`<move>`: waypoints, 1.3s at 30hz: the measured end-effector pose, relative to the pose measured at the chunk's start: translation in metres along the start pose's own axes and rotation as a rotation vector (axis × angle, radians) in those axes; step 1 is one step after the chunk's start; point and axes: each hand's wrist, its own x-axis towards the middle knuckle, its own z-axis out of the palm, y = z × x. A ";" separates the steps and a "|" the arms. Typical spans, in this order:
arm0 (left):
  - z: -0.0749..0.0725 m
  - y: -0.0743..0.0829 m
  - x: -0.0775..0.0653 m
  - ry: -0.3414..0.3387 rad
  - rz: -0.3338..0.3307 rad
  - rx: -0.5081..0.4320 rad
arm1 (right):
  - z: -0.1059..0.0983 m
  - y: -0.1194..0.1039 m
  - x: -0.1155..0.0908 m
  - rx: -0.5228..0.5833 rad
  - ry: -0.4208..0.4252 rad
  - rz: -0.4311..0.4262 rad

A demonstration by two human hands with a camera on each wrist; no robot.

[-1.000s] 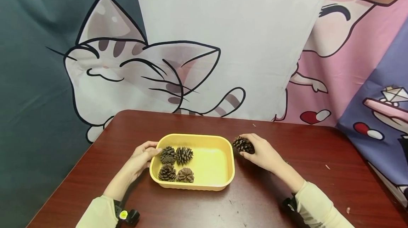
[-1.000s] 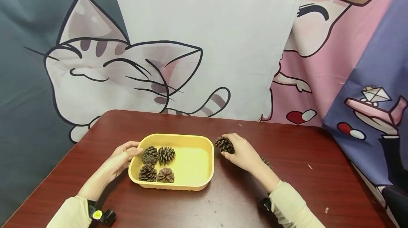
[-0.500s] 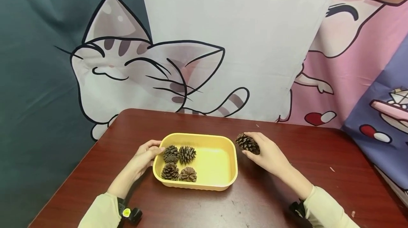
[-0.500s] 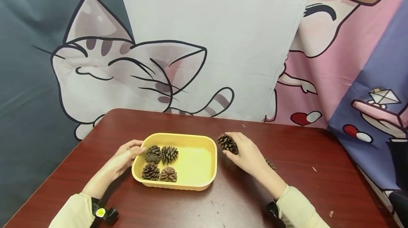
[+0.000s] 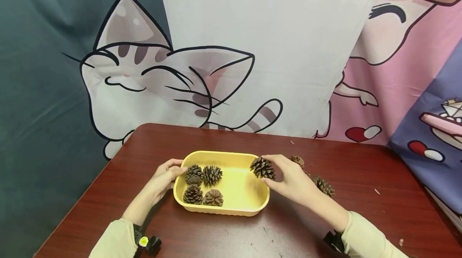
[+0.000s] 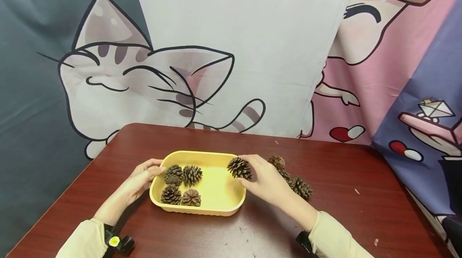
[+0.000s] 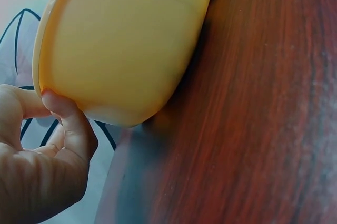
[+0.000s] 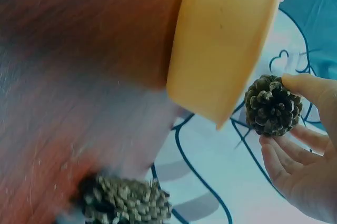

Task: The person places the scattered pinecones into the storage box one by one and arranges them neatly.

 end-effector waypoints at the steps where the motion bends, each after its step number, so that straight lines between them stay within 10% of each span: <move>1: 0.000 0.000 0.000 0.000 0.002 0.003 | 0.002 -0.002 0.000 0.008 -0.014 -0.003; 26: 0.001 0.002 -0.002 0.001 0.008 -0.020 | 0.038 -0.027 0.009 0.011 -0.456 -0.134; 39: 0.001 0.001 -0.002 0.011 0.000 -0.035 | 0.049 -0.029 0.017 0.057 -0.518 -0.140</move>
